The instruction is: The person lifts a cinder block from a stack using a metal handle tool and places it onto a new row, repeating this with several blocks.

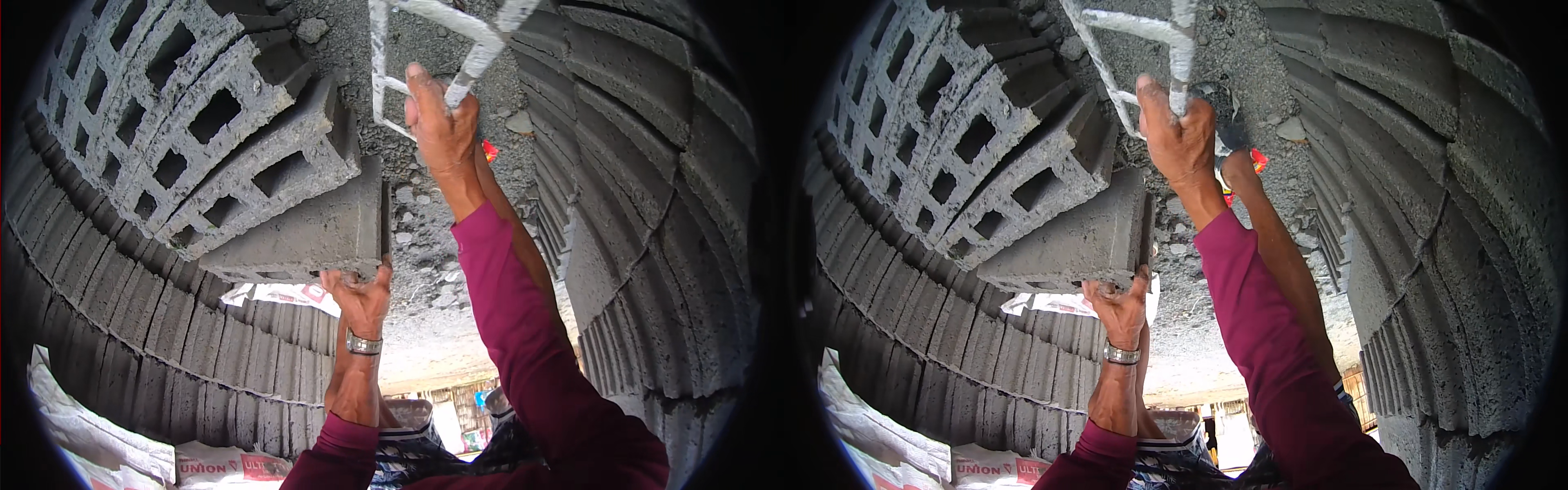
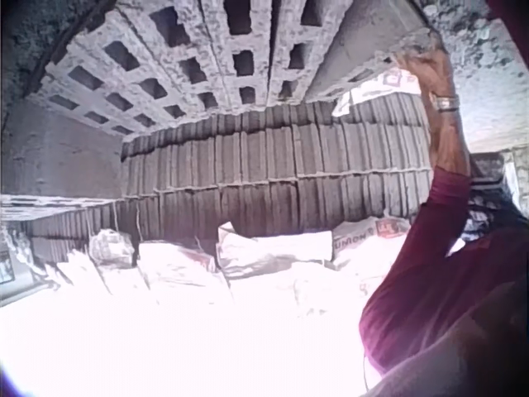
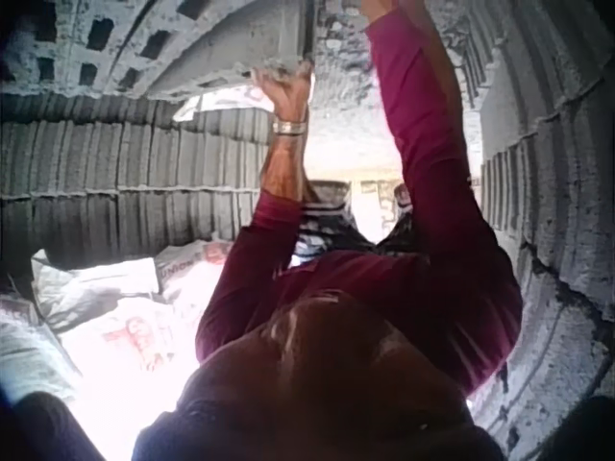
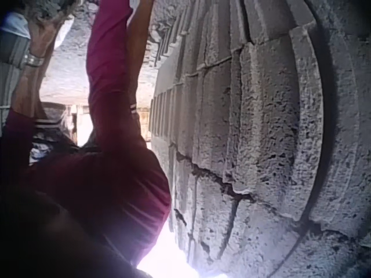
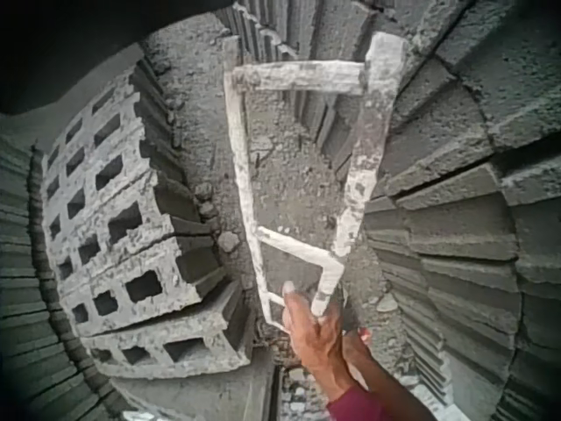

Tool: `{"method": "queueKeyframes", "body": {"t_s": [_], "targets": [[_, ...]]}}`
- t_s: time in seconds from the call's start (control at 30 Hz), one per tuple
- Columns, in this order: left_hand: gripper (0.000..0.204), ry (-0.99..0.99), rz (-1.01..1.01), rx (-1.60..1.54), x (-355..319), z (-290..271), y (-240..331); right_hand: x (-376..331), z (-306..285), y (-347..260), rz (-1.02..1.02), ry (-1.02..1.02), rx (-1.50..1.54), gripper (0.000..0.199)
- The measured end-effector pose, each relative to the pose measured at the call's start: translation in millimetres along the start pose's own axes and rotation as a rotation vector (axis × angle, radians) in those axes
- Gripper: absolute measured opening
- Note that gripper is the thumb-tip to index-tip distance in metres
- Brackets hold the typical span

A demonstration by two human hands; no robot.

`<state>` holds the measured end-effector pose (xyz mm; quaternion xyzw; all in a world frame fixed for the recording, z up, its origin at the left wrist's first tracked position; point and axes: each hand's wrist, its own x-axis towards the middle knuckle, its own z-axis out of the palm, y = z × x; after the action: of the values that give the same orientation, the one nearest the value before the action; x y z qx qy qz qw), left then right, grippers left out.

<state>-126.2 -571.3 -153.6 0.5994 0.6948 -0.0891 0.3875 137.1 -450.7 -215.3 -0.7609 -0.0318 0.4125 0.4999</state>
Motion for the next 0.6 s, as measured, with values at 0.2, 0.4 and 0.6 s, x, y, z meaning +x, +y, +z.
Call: {"method": "queueKeyframes", "body": {"t_s": [0.2,0.4,0.6], "targets": [[0.058,0.016,-0.206,-0.253,11.1,-1.5,37.7,-3.9,-1.2,60.6,-0.072,-0.030,-0.242,0.046],[0.053,0.091,0.100,0.076,15.9,-10.0,37.7,8.7,-18.4,51.8,0.040,0.025,-0.164,0.042],[0.050,0.012,-0.131,0.010,14.5,-16.8,32.3,-9.5,-4.8,15.4,0.089,-0.056,-0.028,0.050]]}}
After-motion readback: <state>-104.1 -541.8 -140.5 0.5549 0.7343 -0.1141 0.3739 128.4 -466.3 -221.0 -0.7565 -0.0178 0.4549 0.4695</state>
